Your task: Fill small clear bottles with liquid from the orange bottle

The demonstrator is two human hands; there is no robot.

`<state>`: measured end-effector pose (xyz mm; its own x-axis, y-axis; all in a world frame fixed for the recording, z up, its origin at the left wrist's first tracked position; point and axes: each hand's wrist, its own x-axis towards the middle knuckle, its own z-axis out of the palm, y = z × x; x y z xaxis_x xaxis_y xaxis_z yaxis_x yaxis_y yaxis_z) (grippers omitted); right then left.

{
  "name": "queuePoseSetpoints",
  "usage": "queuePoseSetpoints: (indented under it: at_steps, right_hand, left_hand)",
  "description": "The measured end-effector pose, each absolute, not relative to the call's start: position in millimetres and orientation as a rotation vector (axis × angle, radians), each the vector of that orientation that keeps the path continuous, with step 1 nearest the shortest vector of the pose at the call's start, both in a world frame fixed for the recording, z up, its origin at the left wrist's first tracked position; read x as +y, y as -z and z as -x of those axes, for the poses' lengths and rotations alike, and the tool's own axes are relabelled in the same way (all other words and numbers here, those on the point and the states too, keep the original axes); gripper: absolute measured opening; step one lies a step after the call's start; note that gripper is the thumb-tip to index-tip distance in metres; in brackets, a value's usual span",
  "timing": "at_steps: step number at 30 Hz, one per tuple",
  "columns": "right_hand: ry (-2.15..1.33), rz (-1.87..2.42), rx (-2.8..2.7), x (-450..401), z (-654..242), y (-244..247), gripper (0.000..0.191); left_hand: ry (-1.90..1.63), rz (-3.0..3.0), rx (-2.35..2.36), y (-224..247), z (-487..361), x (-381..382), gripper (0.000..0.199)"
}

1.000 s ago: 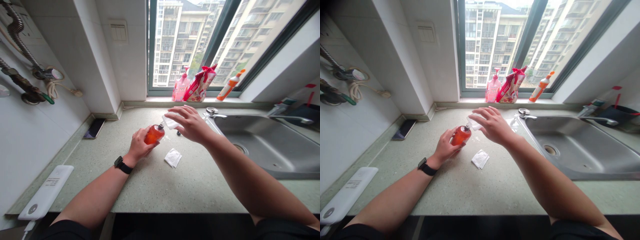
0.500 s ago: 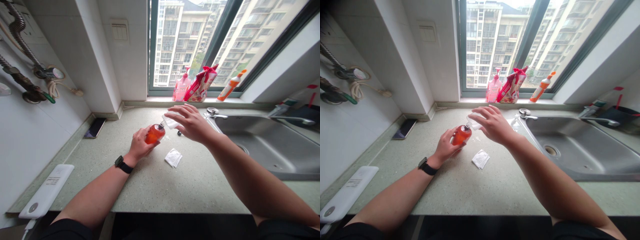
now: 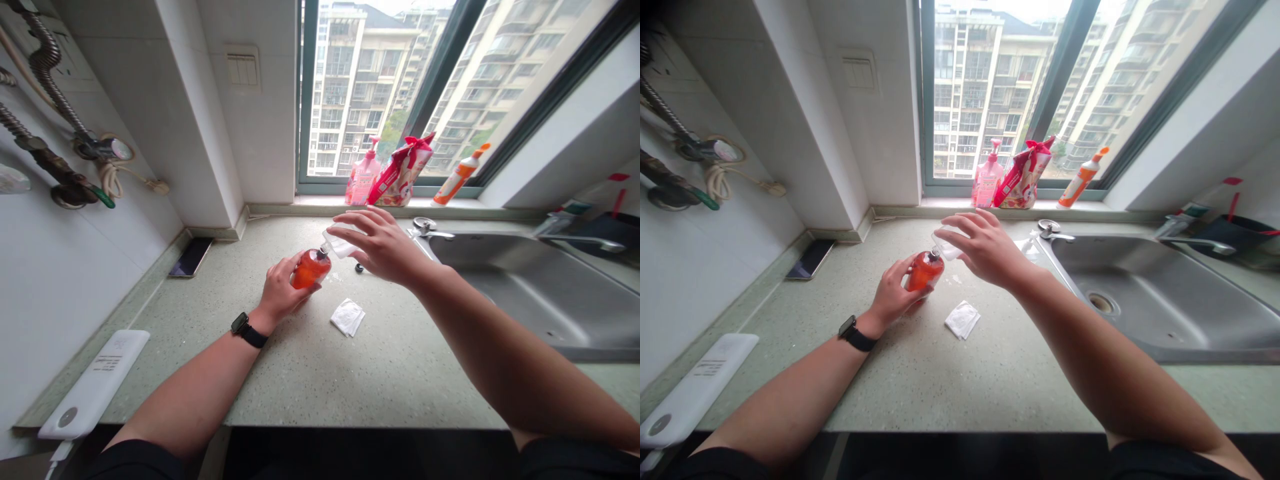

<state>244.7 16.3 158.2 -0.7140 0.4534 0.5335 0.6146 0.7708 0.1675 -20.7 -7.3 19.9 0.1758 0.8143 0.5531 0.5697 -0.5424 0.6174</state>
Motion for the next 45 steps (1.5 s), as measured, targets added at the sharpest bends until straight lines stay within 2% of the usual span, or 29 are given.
queuePoseSetpoints:
  at_steps: [11, 26, 32, 40, 45]
  right_hand:
    - [0.471, 0.806, -2.526, 17.5, -242.0, -161.7, 0.066]
    - [0.493, 0.810, -2.531, 16.7, -238.8, -162.5, 0.061]
    - [0.494, 0.807, -2.548, 17.0, -238.2, -163.6, 0.067]
    - [0.501, 0.800, -2.561, 16.4, -236.8, -164.9, 0.057]
    - [0.502, 0.794, -2.569, 16.2, -234.5, -166.3, 0.061]
  left_hand:
    - [-1.290, -2.180, 1.347, -18.0, 21.1, -5.7, 0.083]
    - [-1.298, -2.173, 1.325, -17.2, 21.1, -4.1, 0.082]
    - [-1.293, -2.167, 1.321, -17.3, 21.3, -4.6, 0.081]
    - [-1.293, -2.150, 1.302, -16.7, 21.4, -3.4, 0.081]
    - [-1.290, -2.133, 1.292, -16.7, 21.3, -3.3, 0.080]
